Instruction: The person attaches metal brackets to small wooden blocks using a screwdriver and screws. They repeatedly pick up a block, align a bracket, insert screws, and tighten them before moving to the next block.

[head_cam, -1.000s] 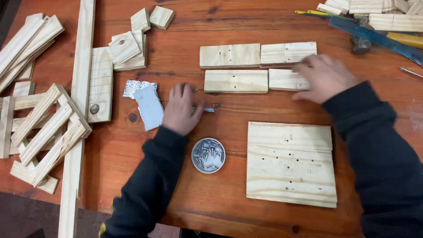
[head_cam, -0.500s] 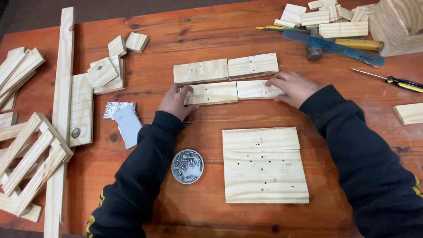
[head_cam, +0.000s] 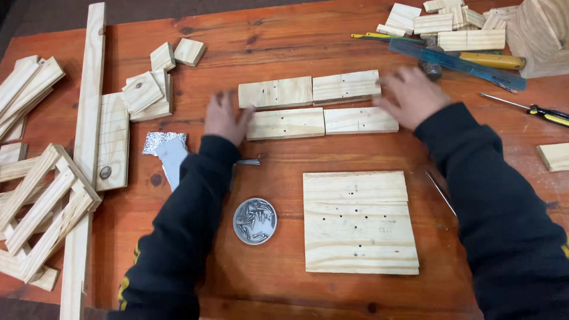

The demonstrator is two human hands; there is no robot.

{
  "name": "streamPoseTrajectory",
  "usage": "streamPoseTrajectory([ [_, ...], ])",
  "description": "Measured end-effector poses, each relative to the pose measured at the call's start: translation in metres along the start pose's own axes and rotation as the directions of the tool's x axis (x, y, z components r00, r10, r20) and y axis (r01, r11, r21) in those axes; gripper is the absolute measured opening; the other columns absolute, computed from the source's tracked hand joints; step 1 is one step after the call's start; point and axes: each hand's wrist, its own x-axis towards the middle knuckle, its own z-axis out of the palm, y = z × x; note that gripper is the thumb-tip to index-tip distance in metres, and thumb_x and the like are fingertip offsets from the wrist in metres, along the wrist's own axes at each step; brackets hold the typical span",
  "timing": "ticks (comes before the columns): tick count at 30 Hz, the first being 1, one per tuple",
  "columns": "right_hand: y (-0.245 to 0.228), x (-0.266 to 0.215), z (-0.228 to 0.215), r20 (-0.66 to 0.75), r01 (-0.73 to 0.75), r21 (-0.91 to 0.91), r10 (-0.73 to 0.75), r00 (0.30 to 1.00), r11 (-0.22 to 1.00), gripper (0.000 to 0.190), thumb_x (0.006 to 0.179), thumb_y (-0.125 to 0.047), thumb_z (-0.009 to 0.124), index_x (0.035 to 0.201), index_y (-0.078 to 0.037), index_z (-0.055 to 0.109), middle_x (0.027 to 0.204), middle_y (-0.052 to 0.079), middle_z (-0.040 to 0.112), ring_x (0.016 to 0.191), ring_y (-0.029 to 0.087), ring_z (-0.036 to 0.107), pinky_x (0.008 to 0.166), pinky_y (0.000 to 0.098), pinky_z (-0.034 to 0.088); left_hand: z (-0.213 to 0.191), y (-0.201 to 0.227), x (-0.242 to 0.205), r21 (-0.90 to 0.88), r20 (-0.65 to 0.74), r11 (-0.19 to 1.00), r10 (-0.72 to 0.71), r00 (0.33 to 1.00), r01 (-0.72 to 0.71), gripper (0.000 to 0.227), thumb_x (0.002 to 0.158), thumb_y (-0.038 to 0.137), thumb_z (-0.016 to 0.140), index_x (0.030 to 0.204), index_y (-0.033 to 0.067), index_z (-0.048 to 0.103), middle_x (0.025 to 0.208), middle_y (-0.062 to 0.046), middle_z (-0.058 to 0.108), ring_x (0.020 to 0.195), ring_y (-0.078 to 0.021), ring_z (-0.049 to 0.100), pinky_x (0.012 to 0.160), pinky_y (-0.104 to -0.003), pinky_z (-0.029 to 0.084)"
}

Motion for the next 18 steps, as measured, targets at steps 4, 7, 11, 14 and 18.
streamPoseTrajectory([
  [4, 0.006, 0.028, 0.001, -0.026, 0.082, 0.217, -0.078, 0.997, 0.973, 0.058, 0.107, -0.041, 0.049, 0.155, -0.008, 0.047, 0.148, 0.023, 0.050, 0.134, 0.045, 0.041, 0.109, 0.0547, 0.034, 0.021, -0.036, 0.044, -0.167, 0.127, 0.972, -0.148, 0.981, 0.168, 0.063, 0.099, 0.052, 0.056, 0.149, 0.0148, 0.049, 0.139, -0.024, 0.056, 0.124, -0.0440, 0.053, 0.104, -0.052, 0.044],
  [7, 0.003, 0.041, 0.007, 0.163, 0.021, 0.203, -0.055, 0.985, 0.979, 0.058, 0.106, -0.039, 0.047, 0.159, -0.016, 0.040, 0.157, 0.015, 0.044, 0.141, 0.040, 0.036, 0.110, 0.0547, 0.036, 0.048, -0.055, 0.060, -0.139, 0.084, 0.989, 0.056, 0.995, -0.044, 0.044, 0.094, 0.035, 0.068, 0.134, 0.0191, 0.064, 0.106, -0.019, 0.066, 0.100, -0.0396, 0.061, 0.091, -0.046, 0.048],
  [11, 0.033, 0.046, 0.030, 0.122, 0.106, 0.157, -0.126, 0.985, 0.982, 0.049, 0.103, -0.028, 0.058, 0.150, -0.018, 0.052, 0.158, 0.014, 0.045, 0.139, 0.043, 0.040, 0.109, 0.0544, 0.039, 0.053, -0.039, 0.064, -0.155, 0.069, 0.987, 0.051, 0.996, -0.039, 0.038, 0.090, 0.029, 0.076, 0.127, 0.0257, 0.071, 0.107, -0.014, 0.063, 0.091, -0.0352, 0.062, 0.090, -0.046, 0.049],
  [14, 0.049, 0.043, 0.027, 0.034, 0.168, 0.141, -0.174, 0.984, 0.976, 0.044, 0.099, -0.026, 0.066, 0.143, -0.018, 0.060, 0.146, 0.013, 0.055, 0.125, 0.043, 0.049, 0.103, 0.0511, 0.041, 0.039, -0.012, 0.062, -0.231, 0.130, 0.970, -0.046, 0.990, 0.075, 0.036, 0.084, 0.033, 0.081, 0.119, 0.0278, 0.074, 0.107, -0.008, 0.058, 0.087, -0.0258, 0.065, 0.088, -0.040, 0.053],
  [18, 0.056, 0.032, 0.025, 0.114, 0.098, 0.233, -0.127, 0.985, 0.968, 0.045, 0.101, -0.024, 0.062, 0.145, -0.020, 0.057, 0.153, 0.013, 0.046, 0.137, 0.043, 0.043, 0.109, 0.0565, 0.038, 0.036, 0.000, 0.060, -0.196, 0.205, 0.974, -0.069, 0.976, 0.110, 0.036, 0.087, 0.036, 0.080, 0.121, 0.0282, 0.071, 0.108, -0.007, 0.055, 0.090, -0.0255, 0.062, 0.089, -0.040, 0.052],
])
